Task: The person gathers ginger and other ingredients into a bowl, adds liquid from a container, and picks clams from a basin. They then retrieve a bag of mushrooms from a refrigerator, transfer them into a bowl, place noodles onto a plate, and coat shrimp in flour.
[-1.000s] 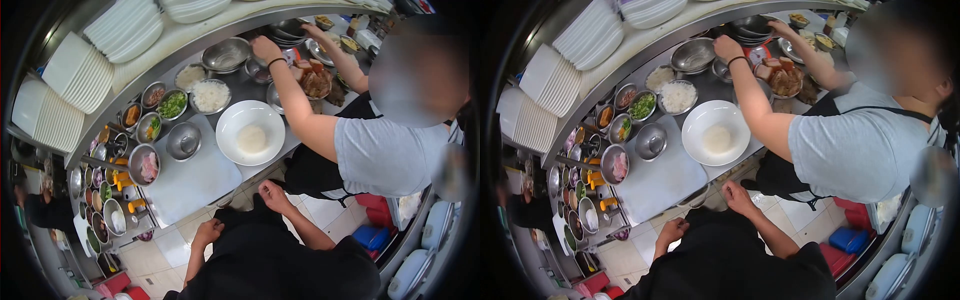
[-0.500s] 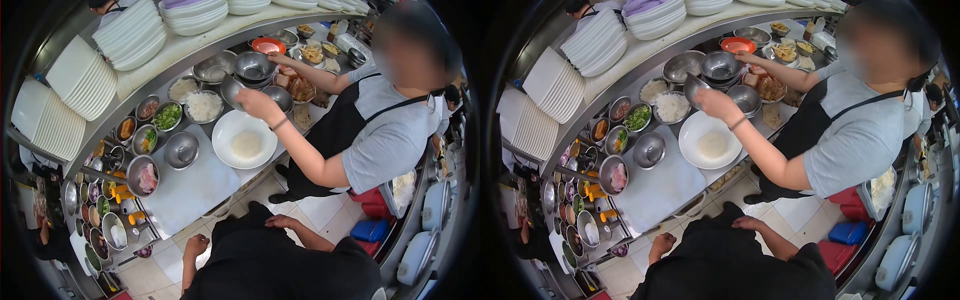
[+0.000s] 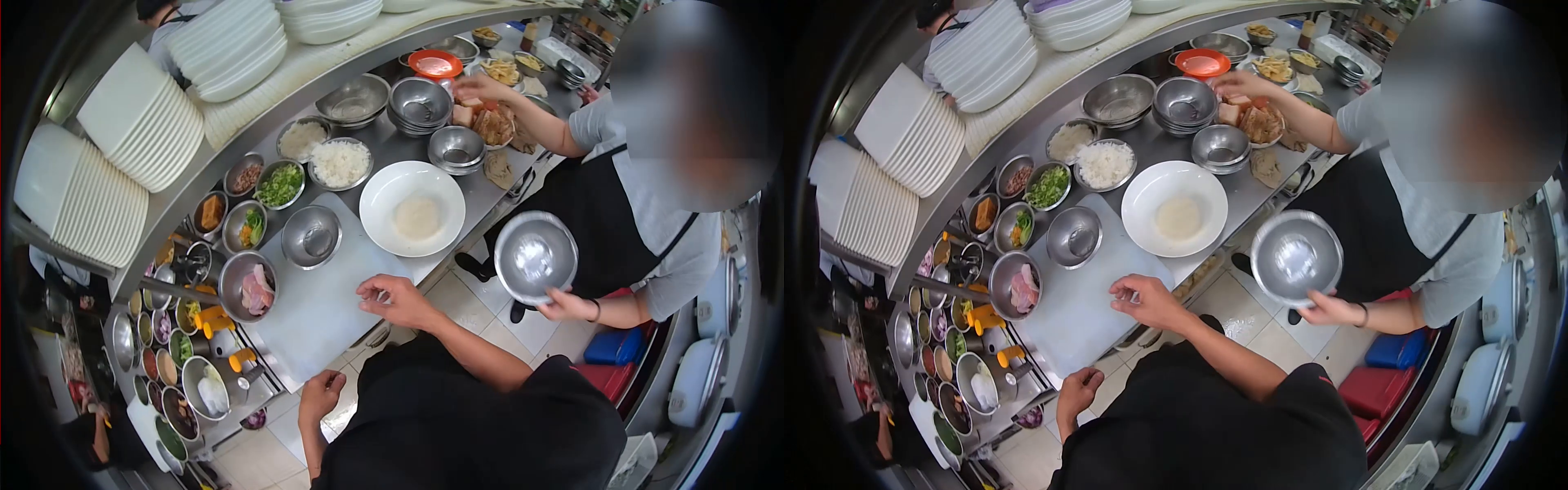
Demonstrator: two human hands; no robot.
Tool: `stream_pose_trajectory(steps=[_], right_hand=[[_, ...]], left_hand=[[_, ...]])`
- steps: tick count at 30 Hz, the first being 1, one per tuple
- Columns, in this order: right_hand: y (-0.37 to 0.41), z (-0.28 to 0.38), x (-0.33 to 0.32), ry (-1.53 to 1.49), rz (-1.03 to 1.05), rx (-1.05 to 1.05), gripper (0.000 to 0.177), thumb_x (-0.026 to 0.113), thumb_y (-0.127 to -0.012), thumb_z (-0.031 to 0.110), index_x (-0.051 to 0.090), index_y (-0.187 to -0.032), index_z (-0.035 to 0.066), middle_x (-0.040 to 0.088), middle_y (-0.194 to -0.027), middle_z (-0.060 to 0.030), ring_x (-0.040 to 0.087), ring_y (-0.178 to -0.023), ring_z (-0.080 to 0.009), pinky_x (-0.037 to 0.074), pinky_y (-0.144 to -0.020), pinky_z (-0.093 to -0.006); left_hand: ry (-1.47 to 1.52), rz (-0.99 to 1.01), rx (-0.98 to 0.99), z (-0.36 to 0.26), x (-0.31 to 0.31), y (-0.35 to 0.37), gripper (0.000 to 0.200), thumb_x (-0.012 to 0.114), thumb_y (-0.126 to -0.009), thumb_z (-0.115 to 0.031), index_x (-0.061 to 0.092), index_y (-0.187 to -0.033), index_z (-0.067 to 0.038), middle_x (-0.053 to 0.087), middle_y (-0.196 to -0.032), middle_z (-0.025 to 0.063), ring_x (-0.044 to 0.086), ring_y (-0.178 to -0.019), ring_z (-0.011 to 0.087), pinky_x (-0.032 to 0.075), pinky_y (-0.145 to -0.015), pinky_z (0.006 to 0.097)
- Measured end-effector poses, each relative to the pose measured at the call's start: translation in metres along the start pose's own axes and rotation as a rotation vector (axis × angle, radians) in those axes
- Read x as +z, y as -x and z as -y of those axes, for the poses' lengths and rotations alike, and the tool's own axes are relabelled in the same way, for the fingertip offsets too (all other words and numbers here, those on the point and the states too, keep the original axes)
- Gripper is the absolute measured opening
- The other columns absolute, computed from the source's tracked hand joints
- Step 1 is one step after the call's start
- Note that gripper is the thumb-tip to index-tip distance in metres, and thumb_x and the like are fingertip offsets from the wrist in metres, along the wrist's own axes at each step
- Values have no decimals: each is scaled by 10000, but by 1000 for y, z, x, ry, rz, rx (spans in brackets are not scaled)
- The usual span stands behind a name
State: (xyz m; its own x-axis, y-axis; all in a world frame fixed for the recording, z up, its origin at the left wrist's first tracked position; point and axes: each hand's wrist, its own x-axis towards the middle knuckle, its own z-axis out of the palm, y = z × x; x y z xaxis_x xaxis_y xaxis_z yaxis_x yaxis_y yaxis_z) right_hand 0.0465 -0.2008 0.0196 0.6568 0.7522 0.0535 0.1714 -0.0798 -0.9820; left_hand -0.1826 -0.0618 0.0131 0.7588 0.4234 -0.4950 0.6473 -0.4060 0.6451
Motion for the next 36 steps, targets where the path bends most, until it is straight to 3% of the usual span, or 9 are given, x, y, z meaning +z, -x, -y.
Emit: stream_pose_trajectory(steps=[9,12,14,20,26,29,32,34,36], right_hand=[[-31,7,7,-107,-60,87,139,665,-804,138,634,-900,41,616,-782,2,540,-725,-65,441,-637,-238],[-50,12,-10,0,-218,39,129,657,-813,133,634,-890,32,620,-772,5,539,-711,-58,441,-615,-231],[-65,12,-27,-65,-482,-108,127,670,-774,109,640,-856,17,632,-753,-33,548,-649,-101,456,-609,-254],[-96,-16,-112,28,-735,-146,130,665,-788,94,643,-899,30,627,-773,-3,551,-700,-71,454,-622,-226],[-89,-74,-255,304,-1159,-53,148,663,-749,127,659,-878,56,647,-775,-76,598,-698,-162,473,-655,-289],[-86,-86,-301,278,-1059,79,170,650,-749,141,660,-898,60,652,-838,-95,615,-761,-208,476,-700,-324],[-96,-82,-319,850,-562,-77,355,646,-727,193,608,-1066,93,612,-1051,-111,537,-1031,-273,403,-884,-414],[-115,-80,-314,1109,-119,-126,500,655,-718,251,536,-1190,134,566,-1159,-105,435,-1180,-288,296,-1003,-472],[-133,-99,-321,1102,120,-53,272,640,-745,230,648,-1000,136,637,-987,-100,526,-1044,-293,250,-1028,-501]], left_hand=[[-103,-7,-73,10,-6,0,288,595,-811,-290,667,-918,-32,662,-815,178,653,-795,292,496,-726,356],[-91,7,-64,6,-5,-2,289,596,-810,-293,669,-923,-38,662,-818,176,653,-799,292,496,-727,355],[-87,46,-65,-6,-6,-3,288,596,-809,-294,671,-918,-38,662,-818,176,653,-802,291,496,-727,354],[-146,-70,-129,-21,-2,-17,293,591,-810,-294,669,-920,-33,661,-825,181,650,-807,300,492,-726,353],[-170,-37,-144,-59,15,-37,304,584,-814,-308,667,-907,-31,650,-802,196,642,-778,326,487,-700,375],[-235,-43,-129,-80,20,-52,293,583,-817,-307,667,-890,-37,641,-780,202,633,-756,342,486,-682,380],[-230,-109,-68,-99,28,-73,289,576,-815,-307,649,-770,-31,601,-663,186,605,-661,351,472,-622,401],[-244,-103,-41,-116,28,-84,280,555,-806,-277,644,-782,-13,609,-758,210,593,-736,375,468,-671,424],[-184,-170,-15,-131,28,-85,288,558,-817,-281,632,-822,-3,610,-732,200,604,-699,350,471,-639,386]])
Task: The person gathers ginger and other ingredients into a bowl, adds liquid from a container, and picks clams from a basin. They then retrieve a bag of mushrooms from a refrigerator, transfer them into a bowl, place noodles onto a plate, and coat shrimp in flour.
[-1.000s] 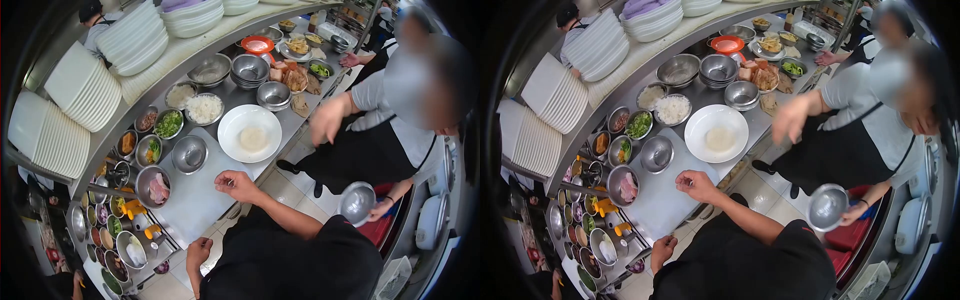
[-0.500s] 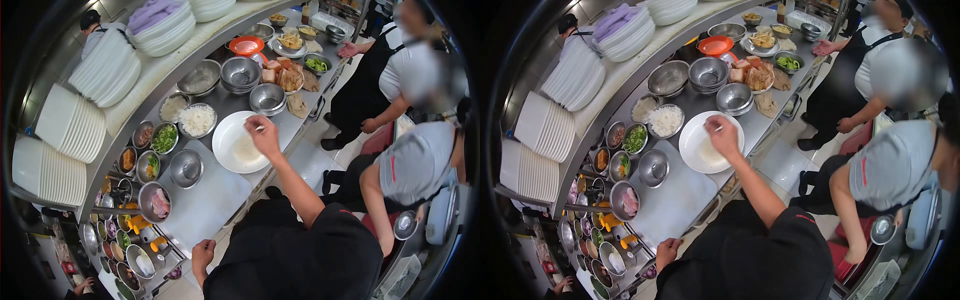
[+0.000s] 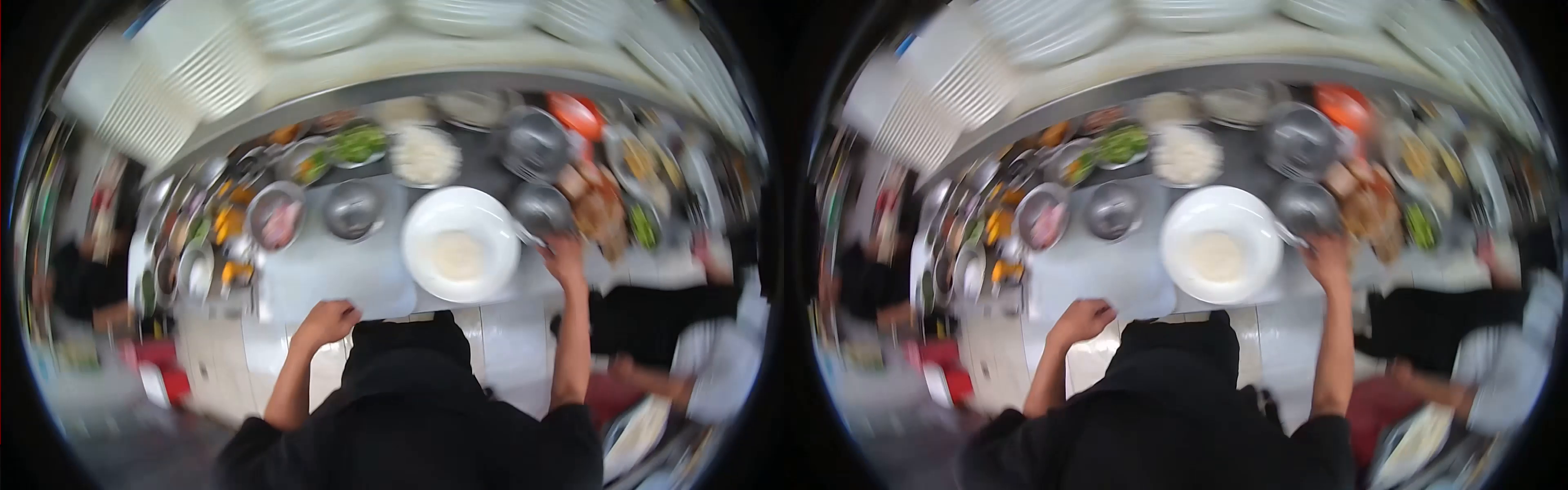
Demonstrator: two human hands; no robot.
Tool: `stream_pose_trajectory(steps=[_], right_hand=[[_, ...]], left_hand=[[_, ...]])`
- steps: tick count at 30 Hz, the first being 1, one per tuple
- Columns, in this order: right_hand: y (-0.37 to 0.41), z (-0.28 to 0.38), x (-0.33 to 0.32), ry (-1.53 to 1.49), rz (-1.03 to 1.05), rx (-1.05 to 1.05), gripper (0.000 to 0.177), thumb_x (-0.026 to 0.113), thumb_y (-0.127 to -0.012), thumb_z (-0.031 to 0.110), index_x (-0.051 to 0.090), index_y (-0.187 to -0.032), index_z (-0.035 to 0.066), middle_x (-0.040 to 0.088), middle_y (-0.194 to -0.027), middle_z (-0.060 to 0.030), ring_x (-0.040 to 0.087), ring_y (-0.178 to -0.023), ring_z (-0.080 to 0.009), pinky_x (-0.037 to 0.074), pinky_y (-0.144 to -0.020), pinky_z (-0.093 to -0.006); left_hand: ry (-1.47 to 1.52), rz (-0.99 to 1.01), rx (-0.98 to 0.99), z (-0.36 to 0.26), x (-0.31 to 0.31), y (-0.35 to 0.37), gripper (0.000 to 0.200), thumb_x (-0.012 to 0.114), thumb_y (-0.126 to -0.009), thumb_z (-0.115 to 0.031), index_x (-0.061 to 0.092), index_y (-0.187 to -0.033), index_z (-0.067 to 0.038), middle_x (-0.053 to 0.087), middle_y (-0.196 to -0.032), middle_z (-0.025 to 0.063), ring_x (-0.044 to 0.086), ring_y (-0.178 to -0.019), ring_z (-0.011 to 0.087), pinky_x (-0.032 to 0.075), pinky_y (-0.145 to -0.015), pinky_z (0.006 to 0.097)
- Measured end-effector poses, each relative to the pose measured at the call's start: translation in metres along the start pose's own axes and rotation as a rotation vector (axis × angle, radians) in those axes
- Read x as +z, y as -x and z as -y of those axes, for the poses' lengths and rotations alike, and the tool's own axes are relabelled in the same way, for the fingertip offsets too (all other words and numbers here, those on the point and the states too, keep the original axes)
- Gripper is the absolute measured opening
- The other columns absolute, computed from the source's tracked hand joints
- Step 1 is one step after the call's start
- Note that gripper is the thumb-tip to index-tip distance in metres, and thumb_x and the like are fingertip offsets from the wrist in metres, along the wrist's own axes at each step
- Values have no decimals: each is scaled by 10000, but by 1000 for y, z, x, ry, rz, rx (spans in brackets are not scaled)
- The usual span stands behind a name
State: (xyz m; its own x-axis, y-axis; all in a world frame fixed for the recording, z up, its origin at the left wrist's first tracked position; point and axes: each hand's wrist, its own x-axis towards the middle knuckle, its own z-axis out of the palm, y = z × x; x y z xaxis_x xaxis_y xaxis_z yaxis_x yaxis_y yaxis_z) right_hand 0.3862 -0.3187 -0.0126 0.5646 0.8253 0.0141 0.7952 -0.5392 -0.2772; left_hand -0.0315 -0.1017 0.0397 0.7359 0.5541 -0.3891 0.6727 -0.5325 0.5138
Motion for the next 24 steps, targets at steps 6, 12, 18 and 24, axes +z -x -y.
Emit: stream_pose_trajectory(steps=[6,12,18,24], right_hand=[[-17,-5,-27,-124,-295,-186,160,682,-734,115,635,-830,-5,598,-743,-122,526,-716,-260,406,-711,-334],[-4,109,-82,-577,-217,-260,103,673,-709,10,595,-768,-24,555,-726,-62,480,-681,-167,388,-657,-269],[-13,355,-18,-728,98,-1071,266,690,-537,-3,653,-789,73,625,-752,-45,565,-704,-225,430,-662,-342],[-54,589,50,-1054,602,-1358,245,707,-649,72,665,-891,61,646,-892,-62,578,-784,-227,466,-702,-342]], left_hand=[[169,-228,-80,-7,-9,18,231,552,-827,-228,630,-824,-11,618,-728,177,601,-695,339,471,-638,390],[878,-318,-159,4,-16,35,350,548,-881,-348,620,-811,-13,635,-723,78,621,-662,180,467,-578,288],[1447,-248,-164,64,-72,60,349,624,-836,-351,583,-892,-10,604,-675,57,592,-549,116,489,-481,244],[1309,-1017,-300,235,-109,125,138,549,-629,15,625,-744,28,558,-597,0,474,-498,56,359,-446,204]])
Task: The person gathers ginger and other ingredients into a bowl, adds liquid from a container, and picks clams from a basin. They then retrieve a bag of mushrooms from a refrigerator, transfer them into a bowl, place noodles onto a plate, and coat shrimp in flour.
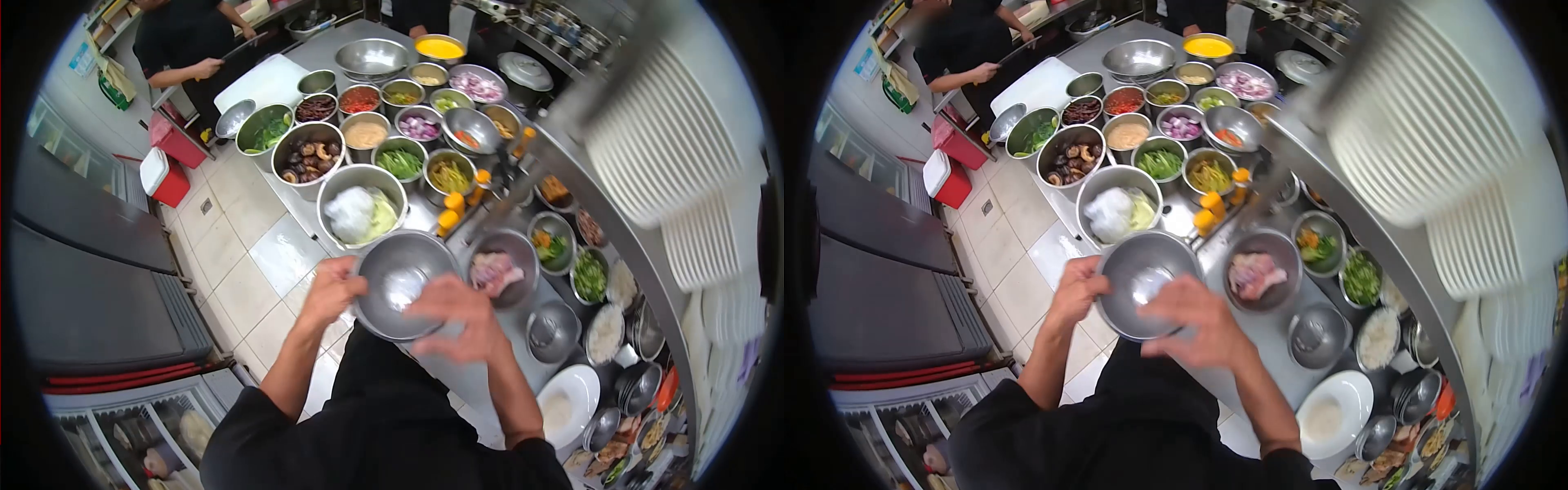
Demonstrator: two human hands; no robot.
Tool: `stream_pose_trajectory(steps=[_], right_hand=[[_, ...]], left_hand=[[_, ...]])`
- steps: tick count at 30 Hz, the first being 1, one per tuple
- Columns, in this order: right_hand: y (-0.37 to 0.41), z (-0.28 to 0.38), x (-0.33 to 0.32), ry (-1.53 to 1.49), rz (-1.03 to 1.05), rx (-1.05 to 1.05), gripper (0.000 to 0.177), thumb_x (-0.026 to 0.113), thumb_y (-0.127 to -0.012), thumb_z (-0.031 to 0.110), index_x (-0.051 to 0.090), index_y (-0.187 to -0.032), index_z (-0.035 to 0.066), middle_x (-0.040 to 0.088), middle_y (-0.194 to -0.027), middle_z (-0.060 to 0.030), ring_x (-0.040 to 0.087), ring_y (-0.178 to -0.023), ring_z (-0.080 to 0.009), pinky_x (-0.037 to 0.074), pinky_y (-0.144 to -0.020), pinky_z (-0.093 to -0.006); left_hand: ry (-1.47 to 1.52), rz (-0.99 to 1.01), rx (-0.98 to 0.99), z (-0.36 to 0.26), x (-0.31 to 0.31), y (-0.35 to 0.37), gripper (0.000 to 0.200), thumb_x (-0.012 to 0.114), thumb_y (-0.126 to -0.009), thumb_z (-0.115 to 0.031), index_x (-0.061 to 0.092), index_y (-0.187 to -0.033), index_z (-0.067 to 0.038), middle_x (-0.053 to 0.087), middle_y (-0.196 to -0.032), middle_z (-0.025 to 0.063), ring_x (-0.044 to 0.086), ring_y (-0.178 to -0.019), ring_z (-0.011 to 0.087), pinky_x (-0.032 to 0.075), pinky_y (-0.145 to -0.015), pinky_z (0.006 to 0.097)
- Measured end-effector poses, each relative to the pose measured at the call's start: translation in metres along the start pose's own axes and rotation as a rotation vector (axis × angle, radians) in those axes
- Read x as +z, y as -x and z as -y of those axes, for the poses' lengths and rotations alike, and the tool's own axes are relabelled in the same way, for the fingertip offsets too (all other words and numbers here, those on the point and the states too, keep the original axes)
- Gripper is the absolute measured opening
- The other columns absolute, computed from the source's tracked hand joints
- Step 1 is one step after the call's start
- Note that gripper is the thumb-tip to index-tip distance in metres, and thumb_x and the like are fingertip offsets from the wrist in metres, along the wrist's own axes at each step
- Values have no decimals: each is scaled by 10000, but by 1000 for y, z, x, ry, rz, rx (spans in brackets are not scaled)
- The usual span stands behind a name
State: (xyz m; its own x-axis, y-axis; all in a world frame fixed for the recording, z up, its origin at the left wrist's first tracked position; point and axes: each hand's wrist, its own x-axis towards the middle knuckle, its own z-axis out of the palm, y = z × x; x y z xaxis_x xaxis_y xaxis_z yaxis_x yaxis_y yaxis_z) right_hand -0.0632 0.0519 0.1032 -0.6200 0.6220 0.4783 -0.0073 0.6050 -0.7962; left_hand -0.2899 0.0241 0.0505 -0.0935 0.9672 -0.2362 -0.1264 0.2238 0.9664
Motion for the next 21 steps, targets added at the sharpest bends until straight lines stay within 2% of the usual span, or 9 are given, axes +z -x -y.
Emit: stream_pose_trajectory(steps=[2,3,4,7,10,11,14,15,21], right_hand=[[-71,-61,7,138,-116,112,243,708,-692,110,670,-927,61,651,-945,-88,590,-846,-244,475,-716,-333],[-109,-97,9,207,-172,96,255,706,-684,118,666,-928,53,648,-933,-111,602,-880,-263,458,-796,-345],[-146,-131,10,368,-186,89,236,679,-697,107,666,-927,51,639,-912,-116,594,-854,-284,460,-775,-361],[-230,-229,24,549,11,156,211,632,-692,66,672,-898,47,630,-884,-150,594,-866,-323,480,-715,-407],[-263,-297,45,753,213,211,182,611,-686,61,675,-856,49,622,-880,-175,598,-854,-340,482,-714,-428],[-270,-307,51,878,327,236,163,605,-682,65,677,-827,50,618,-878,-190,601,-842,-347,483,-714,-439],[-276,-314,56,917,430,394,124,593,-685,88,671,-773,48,615,-824,-217,609,-798,-357,488,-711,-445],[-274,-311,53,850,415,396,123,598,-686,104,664,-765,37,615,-778,-228,609,-764,-372,485,-711,-454],[-271,-301,47,667,296,512,132,612,-716,128,662,-778,22,613,-776,-232,597,-770,-391,478,-709,-445]], left_hand=[[76,-151,9,-6,-59,-19,214,536,-595,17,636,-784,32,602,-656,23,507,-534,74,385,-482,204],[79,-221,-12,-10,-88,-26,235,525,-574,26,630,-784,38,614,-678,40,525,-549,87,402,-502,210],[159,-293,18,-21,-107,-32,237,509,-564,38,620,-774,47,618,-684,54,531,-549,96,406,-511,209],[180,-442,73,-28,-172,-51,202,488,-560,70,589,-735,63,600,-664,64,506,-520,102,410,-510,210],[196,-518,71,-43,-199,-65,172,484,-570,82,575,-714,62,590,-651,66,494,-510,100,398,-497,208],[214,-568,68,-45,-206,-69,151,483,-576,86,567,-699,58,585,-645,66,487,-506,98,389,-489,207],[242,-570,50,-37,-227,-79,119,484,-583,86,550,-671,41,577,-635,59,474,-497,94,388,-487,208],[253,-563,40,-34,-232,-83,119,484,-583,86,550,-671,41,577,-635,59,474,-497,94,388,-487,208],[299,-539,14,-28,-248,-112,94,486,-591,80,532,-649,23,566,-623,50,465,-496,86,387,-490,205]])
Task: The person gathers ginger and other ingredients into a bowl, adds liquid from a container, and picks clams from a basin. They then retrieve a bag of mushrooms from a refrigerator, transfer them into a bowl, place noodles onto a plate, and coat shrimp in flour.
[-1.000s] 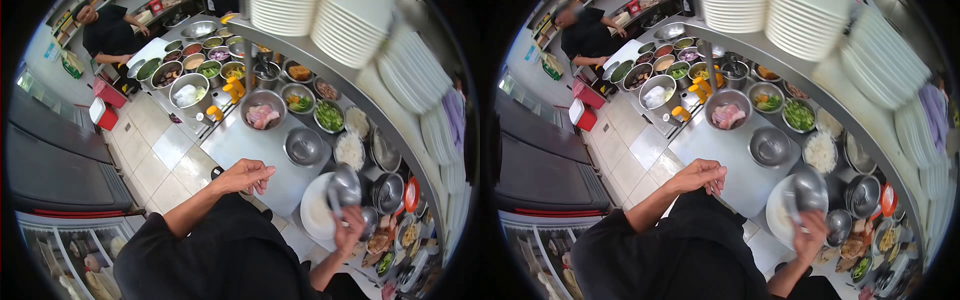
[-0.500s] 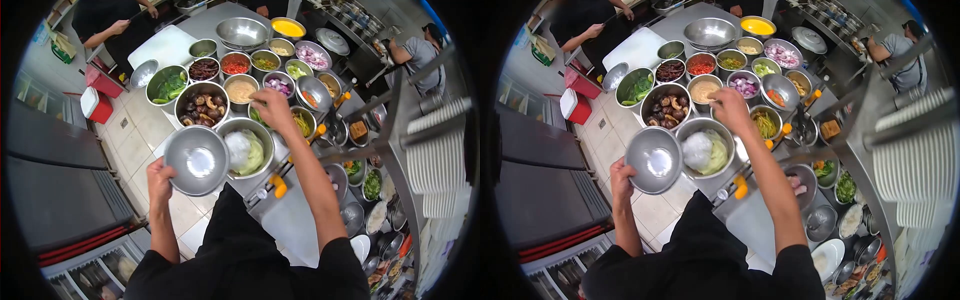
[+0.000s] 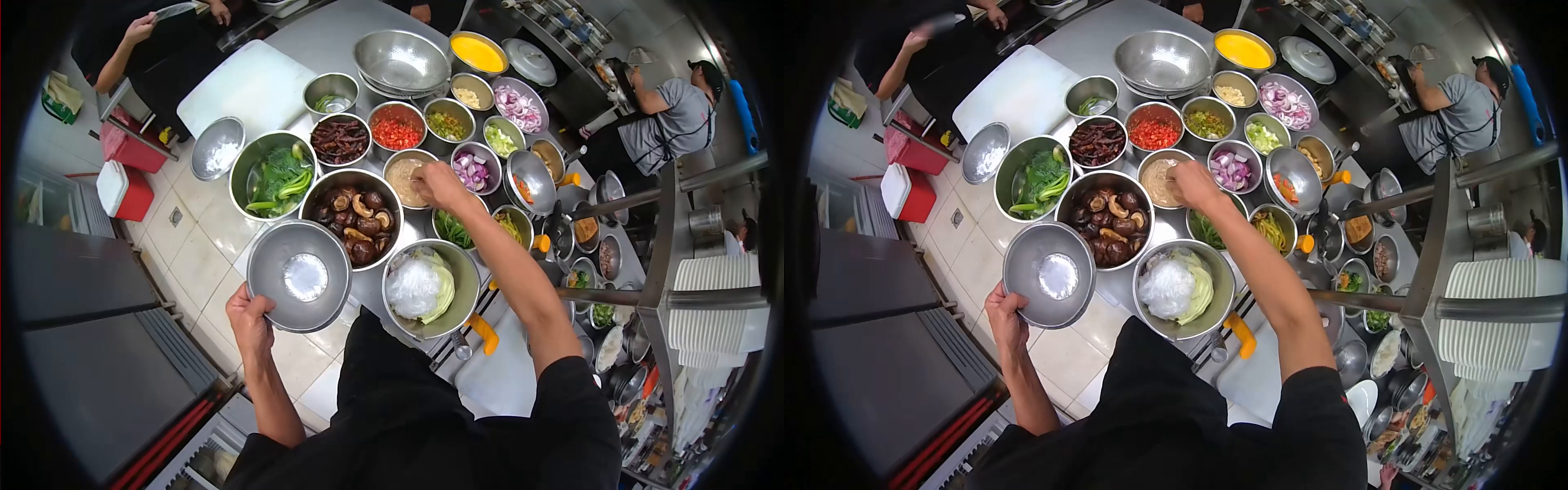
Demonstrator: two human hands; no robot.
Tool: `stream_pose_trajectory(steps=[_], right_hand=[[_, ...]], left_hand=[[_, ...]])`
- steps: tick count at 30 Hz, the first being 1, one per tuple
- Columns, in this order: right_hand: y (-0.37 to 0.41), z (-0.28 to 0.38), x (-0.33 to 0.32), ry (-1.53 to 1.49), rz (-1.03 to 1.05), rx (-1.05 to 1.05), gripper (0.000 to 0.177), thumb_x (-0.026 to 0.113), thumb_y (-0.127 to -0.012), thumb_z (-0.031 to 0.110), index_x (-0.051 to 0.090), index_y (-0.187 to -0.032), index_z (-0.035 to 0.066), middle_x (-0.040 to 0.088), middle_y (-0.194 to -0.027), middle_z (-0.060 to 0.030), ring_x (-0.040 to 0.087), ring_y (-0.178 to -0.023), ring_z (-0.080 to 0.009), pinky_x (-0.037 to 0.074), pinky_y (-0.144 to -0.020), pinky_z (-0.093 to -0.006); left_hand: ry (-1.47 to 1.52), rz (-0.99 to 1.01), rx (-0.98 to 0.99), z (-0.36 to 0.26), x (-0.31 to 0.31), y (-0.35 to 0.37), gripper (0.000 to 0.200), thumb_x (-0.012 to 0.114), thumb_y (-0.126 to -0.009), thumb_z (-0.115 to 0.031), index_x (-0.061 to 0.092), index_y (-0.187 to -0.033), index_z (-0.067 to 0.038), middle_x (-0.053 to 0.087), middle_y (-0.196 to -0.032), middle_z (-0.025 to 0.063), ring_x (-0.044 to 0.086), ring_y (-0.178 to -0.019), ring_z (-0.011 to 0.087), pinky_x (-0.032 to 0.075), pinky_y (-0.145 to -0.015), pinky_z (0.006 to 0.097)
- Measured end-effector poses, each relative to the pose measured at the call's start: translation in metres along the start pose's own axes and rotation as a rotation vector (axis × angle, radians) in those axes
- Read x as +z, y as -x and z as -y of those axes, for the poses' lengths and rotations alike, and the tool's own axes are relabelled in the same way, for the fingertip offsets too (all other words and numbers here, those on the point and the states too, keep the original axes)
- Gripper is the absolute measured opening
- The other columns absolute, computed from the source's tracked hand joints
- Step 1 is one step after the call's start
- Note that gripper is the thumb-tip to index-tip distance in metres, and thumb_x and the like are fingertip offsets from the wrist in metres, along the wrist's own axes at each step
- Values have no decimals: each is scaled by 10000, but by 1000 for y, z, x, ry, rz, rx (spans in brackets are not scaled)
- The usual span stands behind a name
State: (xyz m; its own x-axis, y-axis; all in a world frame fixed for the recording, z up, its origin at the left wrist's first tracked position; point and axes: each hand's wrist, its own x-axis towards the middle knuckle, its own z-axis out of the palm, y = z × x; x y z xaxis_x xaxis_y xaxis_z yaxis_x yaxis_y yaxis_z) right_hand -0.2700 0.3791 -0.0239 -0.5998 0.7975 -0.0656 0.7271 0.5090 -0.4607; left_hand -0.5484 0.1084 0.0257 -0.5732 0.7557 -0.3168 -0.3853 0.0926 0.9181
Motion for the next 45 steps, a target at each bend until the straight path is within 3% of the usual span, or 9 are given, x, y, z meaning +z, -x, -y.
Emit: stream_pose_trajectory(steps=[5,12,15,19,29,35,39,41,45], right_hand=[[11,16,-28,-213,-119,149,183,681,-711,173,676,-820,25,626,-838,-178,600,-789,-344,474,-712,-377],[12,-8,-12,-474,-290,183,188,671,-751,189,671,-826,17,613,-842,-73,579,-738,-138,464,-676,-284],[13,-7,-12,-708,-202,358,191,660,-770,197,655,-858,28,632,-766,-63,578,-697,-124,457,-657,-271],[14,-11,-5,-673,-255,269,186,643,-784,194,627,-884,38,636,-707,-49,578,-660,-117,453,-639,-278],[4,7,11,-558,-371,249,109,543,-785,99,512,-814,-1,586,-702,-180,616,-683,-299,470,-628,-384],[-8,-19,36,-1003,-392,175,8,501,-858,5,494,-856,7,557,-758,-55,607,-694,-142,511,-500,-244],[-6,-17,21,-905,-299,339,23,497,-875,25,488,-872,4,567,-796,-77,615,-680,-159,528,-539,-263],[7,1,3,-1239,-328,353,47,497,-896,59,489,-901,13,575,-793,-76,623,-678,-165,527,-573,-255],[32,58,-45,-1342,-402,155,67,499,-908,84,492,-947,31,585,-804,-66,626,-695,-161,523,-603,-250]], left_hand=[[-17,68,13,-11,12,-15,89,485,-605,79,534,-652,22,561,-617,45,460,-495,81,386,-499,204],[-29,96,45,-4,24,-24,79,499,-611,78,534,-652,20,562,-615,45,466,-497,81,390,-503,206],[-29,137,27,-3,29,-26,83,504,-608,80,534,-650,15,569,-621,45,477,-505,82,397,-510,204],[-23,118,21,-2,35,-24,76,511,-607,75,534,-644,12,574,-616,46,481,-499,83,401,-502,209],[-23,128,53,7,27,-15,113,512,-622,83,495,-576,-18,550,-551,67,469,-407,103,392,-349,256],[-20,104,-28,-2,27,-4,134,534,-634,77,474,-586,-32,537,-515,91,476,-358,136,377,-314,260],[-8,71,-49,-4,30,-4,91,548,-635,58,497,-611,-13,536,-511,94,465,-344,135,368,-304,261],[-1,80,-48,-1,33,-6,80,552,-638,47,500,-615,-9,537,-515,94,465,-346,133,365,-298,259],[-88,102,-40,-5,51,-17,72,559,-644,32,503,-614,-1,535,-521,86,471,-356,130,380,-303,256]])
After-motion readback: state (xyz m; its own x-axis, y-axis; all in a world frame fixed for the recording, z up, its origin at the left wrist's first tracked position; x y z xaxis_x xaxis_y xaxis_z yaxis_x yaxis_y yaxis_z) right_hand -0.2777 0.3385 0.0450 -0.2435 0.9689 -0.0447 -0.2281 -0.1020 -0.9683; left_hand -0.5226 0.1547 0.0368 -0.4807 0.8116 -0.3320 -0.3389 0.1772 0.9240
